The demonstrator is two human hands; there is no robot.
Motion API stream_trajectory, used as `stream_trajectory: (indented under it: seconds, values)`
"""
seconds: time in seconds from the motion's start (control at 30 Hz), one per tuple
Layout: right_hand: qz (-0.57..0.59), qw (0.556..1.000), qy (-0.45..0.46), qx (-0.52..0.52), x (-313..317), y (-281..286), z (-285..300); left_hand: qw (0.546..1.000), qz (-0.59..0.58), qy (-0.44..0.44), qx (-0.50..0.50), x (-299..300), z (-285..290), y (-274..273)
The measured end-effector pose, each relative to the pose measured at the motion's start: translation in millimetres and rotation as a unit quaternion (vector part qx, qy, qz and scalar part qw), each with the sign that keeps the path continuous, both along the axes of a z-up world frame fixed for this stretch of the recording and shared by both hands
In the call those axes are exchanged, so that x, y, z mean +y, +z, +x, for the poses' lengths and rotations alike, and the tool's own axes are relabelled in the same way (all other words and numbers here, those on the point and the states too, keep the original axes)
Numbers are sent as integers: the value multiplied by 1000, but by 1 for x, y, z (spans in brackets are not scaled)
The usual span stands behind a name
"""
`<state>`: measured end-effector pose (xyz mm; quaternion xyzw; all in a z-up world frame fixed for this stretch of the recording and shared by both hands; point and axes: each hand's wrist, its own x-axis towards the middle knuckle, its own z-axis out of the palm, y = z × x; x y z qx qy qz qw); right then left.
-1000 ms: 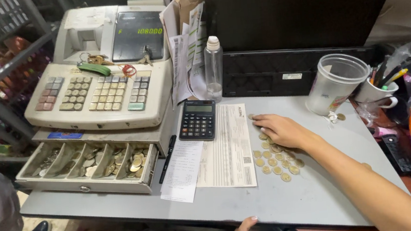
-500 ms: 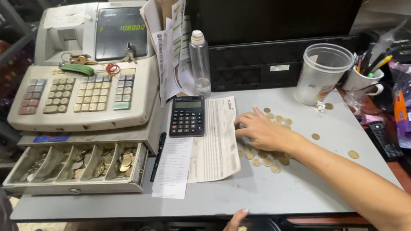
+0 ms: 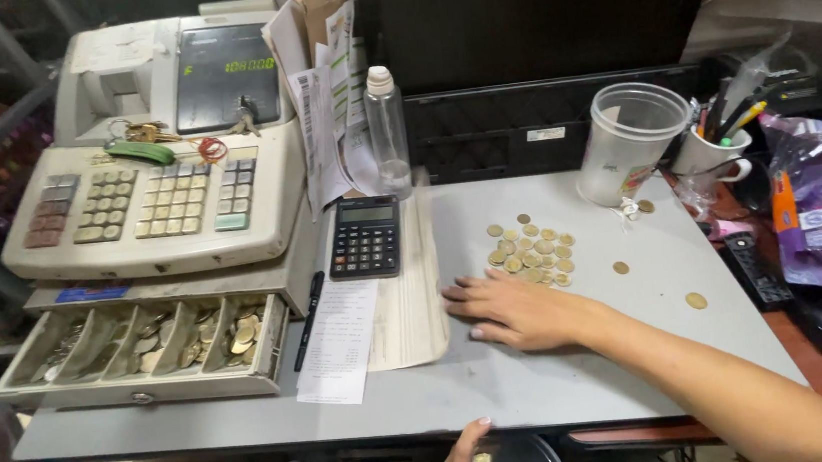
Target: Counting and collecting coins from a desk into a cup next to a cash register
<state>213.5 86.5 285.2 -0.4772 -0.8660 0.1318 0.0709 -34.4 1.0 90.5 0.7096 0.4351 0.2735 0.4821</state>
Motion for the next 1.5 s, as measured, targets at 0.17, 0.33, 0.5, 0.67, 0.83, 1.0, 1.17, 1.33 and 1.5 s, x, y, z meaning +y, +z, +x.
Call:
stream_trajectory:
  seconds: [0.17, 0.33, 0.5, 0.67, 0.83, 1.0, 1.17, 1.33, 1.5]
  values:
    - [-23, 998, -53, 38, -45, 11, 33, 995, -22, -73, -62, 7, -2, -11]
    - [-22, 976, -188, 104, -91, 17, 51, 981, -63, -132, -130, -1, -10, 56]
    - [-3, 988, -151, -14, -127, -10, 31, 984, -77, -68, -143, -11, -4, 42]
    - [3, 982, -155, 105, -150, -5, 28, 985, -31, -83, -150, -13, -2, 32]
    - [64, 953, -276, 105, -178, -21, 14, 993, -94, -63, 32, -11, -5, 90]
    - [166, 960, -224, 2, -198, -32, -6, 997, -24, -77, 13, -3, -8, 75]
    - [160, 962, -208, 70, -209, -26, -24, 994, 55, -90, -42, -1, -8, 62]
    - [160, 957, -238, 35, -205, -28, -29, 990, 43, -104, -88, -1, -6, 69]
    - [151, 961, -229, 17, -198, -25, -36, 991, 60, -117, -7, -1, -6, 57]
